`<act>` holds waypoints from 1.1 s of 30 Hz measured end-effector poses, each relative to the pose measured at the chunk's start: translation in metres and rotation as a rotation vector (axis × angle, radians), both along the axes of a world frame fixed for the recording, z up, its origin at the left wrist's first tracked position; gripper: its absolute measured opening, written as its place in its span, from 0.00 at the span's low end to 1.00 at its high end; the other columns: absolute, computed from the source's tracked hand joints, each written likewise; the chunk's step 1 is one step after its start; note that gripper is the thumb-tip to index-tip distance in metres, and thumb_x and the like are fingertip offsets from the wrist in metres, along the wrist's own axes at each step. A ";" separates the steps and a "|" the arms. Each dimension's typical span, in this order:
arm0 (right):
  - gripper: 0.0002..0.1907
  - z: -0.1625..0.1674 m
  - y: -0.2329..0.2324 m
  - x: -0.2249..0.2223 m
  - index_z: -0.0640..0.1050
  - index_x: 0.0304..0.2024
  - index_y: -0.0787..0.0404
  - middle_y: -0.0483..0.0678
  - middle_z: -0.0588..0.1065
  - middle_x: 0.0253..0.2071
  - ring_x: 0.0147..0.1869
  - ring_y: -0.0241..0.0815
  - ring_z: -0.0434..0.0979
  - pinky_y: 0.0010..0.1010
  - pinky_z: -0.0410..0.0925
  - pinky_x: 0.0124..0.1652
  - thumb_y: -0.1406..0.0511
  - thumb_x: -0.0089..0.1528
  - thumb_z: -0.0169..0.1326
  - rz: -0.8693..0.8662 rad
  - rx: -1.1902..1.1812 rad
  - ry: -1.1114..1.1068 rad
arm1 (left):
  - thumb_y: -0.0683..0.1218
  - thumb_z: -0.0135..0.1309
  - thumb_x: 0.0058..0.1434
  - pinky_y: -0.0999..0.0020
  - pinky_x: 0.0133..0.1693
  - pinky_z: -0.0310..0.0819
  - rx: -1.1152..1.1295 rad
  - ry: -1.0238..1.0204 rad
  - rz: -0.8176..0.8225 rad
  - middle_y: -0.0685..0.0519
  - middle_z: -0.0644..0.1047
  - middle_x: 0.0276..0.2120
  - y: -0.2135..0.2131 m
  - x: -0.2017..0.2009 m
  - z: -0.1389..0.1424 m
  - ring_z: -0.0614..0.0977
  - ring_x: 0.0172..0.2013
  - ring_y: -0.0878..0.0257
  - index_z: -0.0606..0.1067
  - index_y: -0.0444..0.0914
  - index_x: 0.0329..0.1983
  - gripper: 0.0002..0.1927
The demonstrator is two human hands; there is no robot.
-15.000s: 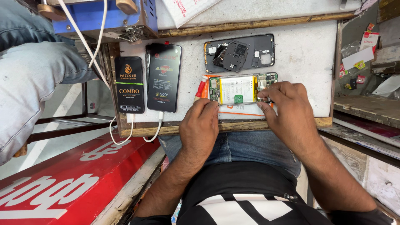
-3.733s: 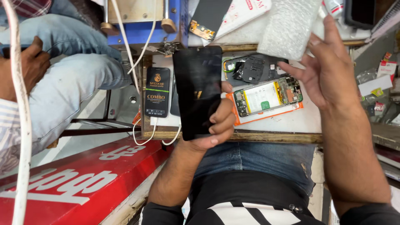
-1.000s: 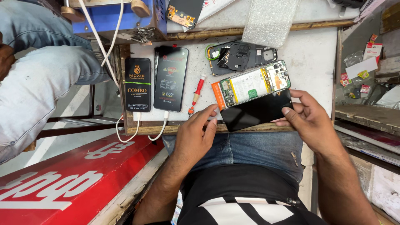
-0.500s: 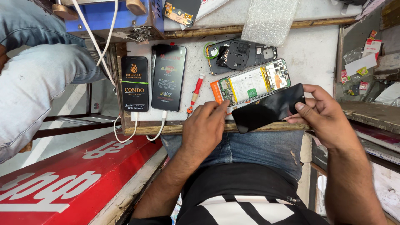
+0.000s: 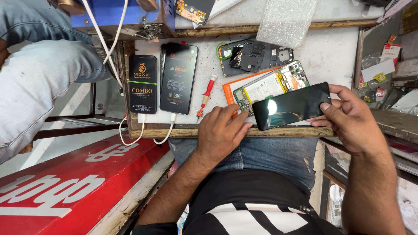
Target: The person repairs a disassembled smartphone on a workbench, using a red-handled screwdriver to unscrew and pry internal components, removing the battery and old screen assembly, then fitting a replacement screen and pressing it into place on the phone body.
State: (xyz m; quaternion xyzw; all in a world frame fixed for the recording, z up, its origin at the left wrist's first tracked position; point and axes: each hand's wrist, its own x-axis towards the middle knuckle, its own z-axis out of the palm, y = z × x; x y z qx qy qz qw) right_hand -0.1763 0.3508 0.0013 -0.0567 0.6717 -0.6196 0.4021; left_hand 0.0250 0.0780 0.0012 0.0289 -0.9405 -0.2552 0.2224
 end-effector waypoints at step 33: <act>0.20 0.002 -0.016 0.016 0.64 0.64 0.69 0.59 0.79 0.45 0.44 0.45 0.83 0.34 0.79 0.47 0.74 0.69 0.44 0.034 -0.043 -0.079 | 0.36 0.58 0.57 0.56 0.56 0.76 0.024 -0.136 0.051 0.44 0.77 0.54 0.006 0.006 0.013 0.76 0.57 0.48 0.76 0.31 0.56 0.21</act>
